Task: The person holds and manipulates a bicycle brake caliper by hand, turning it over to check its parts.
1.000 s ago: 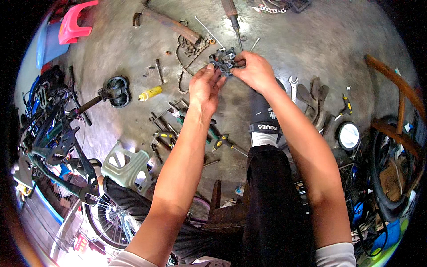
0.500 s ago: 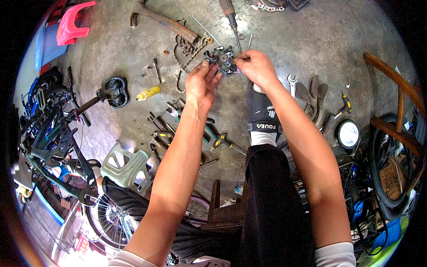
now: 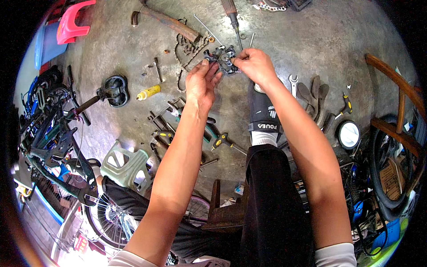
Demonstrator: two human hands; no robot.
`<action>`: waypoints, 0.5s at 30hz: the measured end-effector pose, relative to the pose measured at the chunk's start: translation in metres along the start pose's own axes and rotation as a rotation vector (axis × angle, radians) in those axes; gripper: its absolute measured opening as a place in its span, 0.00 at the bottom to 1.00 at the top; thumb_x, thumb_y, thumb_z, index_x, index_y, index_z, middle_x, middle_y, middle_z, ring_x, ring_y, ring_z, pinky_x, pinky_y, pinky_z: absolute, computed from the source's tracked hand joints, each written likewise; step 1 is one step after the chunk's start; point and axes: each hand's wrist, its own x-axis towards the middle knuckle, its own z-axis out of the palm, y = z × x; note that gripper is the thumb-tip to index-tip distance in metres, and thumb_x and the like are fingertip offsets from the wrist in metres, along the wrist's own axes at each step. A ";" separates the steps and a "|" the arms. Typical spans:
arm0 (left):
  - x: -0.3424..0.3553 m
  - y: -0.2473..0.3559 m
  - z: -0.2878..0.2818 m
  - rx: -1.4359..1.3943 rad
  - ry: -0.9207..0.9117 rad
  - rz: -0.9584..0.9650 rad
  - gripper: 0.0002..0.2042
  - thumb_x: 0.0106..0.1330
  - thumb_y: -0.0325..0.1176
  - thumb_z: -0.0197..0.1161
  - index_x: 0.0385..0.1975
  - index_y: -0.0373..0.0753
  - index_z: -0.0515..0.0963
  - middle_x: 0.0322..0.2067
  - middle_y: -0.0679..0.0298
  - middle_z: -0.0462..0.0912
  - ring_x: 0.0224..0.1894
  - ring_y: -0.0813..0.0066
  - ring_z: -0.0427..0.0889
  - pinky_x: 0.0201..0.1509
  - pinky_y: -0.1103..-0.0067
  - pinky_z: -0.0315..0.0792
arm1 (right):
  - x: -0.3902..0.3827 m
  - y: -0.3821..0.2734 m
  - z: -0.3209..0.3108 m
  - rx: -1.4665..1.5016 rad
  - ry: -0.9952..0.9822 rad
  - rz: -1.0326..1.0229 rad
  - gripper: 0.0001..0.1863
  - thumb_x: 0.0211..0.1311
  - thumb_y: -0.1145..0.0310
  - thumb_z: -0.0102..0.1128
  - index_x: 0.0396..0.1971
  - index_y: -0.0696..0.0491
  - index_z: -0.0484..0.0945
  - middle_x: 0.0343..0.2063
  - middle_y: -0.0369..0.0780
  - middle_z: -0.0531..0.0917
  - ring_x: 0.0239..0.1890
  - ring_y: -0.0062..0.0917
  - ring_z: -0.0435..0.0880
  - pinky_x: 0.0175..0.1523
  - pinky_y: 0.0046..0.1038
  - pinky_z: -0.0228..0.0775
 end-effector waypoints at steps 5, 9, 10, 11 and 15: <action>0.000 0.000 -0.001 0.008 -0.002 -0.001 0.12 0.76 0.34 0.60 0.52 0.34 0.73 0.49 0.59 0.82 0.52 0.67 0.82 0.51 0.69 0.79 | 0.003 0.001 0.001 0.004 -0.002 -0.015 0.18 0.55 0.56 0.71 0.38 0.56 0.89 0.31 0.43 0.90 0.36 0.30 0.89 0.46 0.30 0.78; 0.001 -0.001 0.000 0.030 -0.019 0.000 0.13 0.76 0.35 0.61 0.52 0.33 0.73 0.48 0.60 0.82 0.52 0.68 0.82 0.51 0.70 0.79 | 0.002 0.010 -0.001 0.093 -0.005 -0.033 0.19 0.54 0.56 0.72 0.38 0.55 0.88 0.32 0.43 0.90 0.37 0.29 0.89 0.46 0.30 0.78; 0.002 -0.001 -0.001 0.041 -0.024 0.001 0.13 0.76 0.35 0.61 0.52 0.33 0.73 0.48 0.60 0.82 0.51 0.69 0.82 0.51 0.70 0.79 | 0.000 0.010 -0.001 0.117 -0.006 -0.043 0.19 0.54 0.56 0.72 0.39 0.55 0.88 0.33 0.43 0.90 0.37 0.29 0.89 0.46 0.30 0.78; 0.002 -0.002 -0.002 0.042 -0.028 0.001 0.13 0.76 0.35 0.61 0.52 0.33 0.73 0.48 0.60 0.82 0.51 0.69 0.82 0.50 0.70 0.79 | -0.002 0.011 0.000 0.096 -0.006 -0.054 0.19 0.54 0.56 0.72 0.39 0.55 0.88 0.33 0.43 0.90 0.37 0.30 0.89 0.46 0.30 0.78; 0.004 -0.006 -0.002 0.036 -0.036 0.000 0.13 0.77 0.35 0.60 0.52 0.33 0.73 0.48 0.60 0.82 0.50 0.70 0.82 0.50 0.71 0.79 | -0.010 0.007 0.003 -0.049 0.023 -0.089 0.18 0.53 0.57 0.72 0.38 0.55 0.88 0.34 0.44 0.90 0.39 0.34 0.89 0.48 0.34 0.78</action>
